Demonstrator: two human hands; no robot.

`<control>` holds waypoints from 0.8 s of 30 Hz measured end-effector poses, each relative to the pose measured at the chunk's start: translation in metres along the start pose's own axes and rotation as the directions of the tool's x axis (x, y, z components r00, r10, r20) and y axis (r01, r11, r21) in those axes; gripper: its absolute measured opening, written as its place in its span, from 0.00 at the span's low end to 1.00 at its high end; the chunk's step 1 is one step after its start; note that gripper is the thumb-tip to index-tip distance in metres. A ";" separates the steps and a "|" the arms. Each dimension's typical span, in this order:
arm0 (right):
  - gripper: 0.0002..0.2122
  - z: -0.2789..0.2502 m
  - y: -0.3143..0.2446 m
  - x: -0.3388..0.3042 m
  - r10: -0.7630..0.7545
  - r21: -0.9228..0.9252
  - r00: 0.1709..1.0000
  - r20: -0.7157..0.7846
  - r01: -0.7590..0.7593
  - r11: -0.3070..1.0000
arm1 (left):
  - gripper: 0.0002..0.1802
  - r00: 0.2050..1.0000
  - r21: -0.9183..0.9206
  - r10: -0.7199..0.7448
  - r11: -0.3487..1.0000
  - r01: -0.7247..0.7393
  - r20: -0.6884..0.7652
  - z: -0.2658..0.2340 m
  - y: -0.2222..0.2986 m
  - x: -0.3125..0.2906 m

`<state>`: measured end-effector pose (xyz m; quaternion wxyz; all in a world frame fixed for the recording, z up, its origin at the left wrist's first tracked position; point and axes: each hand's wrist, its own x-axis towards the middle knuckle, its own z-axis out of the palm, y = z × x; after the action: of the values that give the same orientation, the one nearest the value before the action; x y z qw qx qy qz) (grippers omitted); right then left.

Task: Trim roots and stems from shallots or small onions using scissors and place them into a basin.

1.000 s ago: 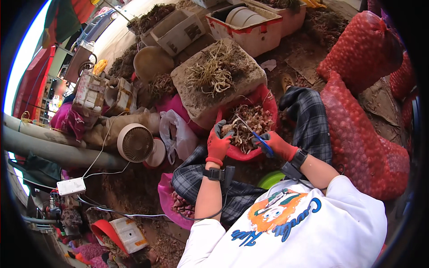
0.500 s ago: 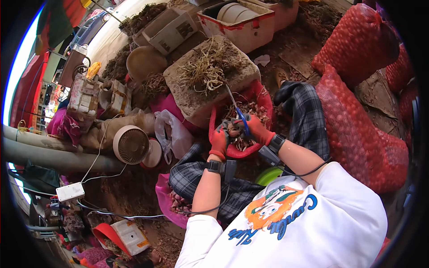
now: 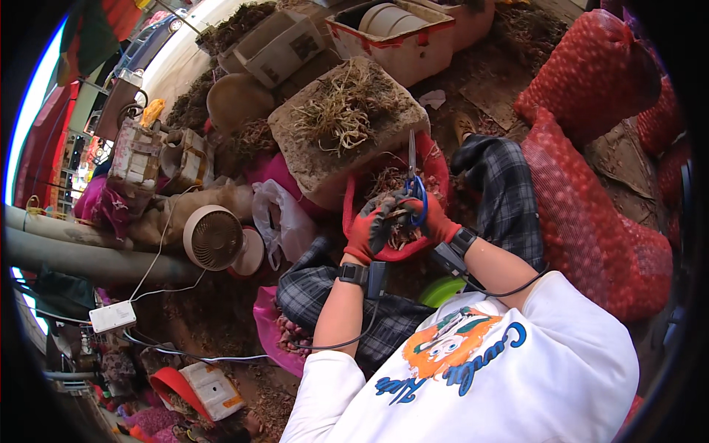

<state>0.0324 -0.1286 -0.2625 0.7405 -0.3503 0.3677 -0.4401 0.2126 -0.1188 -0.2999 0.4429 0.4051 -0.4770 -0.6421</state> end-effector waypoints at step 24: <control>0.11 0.004 0.001 0.021 -0.002 -0.097 0.996 0.093 0.011 0.995 | 0.14 0.937 0.650 0.338 0.693 -0.310 0.086 0.030 0.037 -0.018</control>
<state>0.0432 -0.1469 -0.2661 0.7375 -0.4072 0.3526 -0.4073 0.1962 -0.0993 -0.2556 0.3886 0.4563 -0.7258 -0.3377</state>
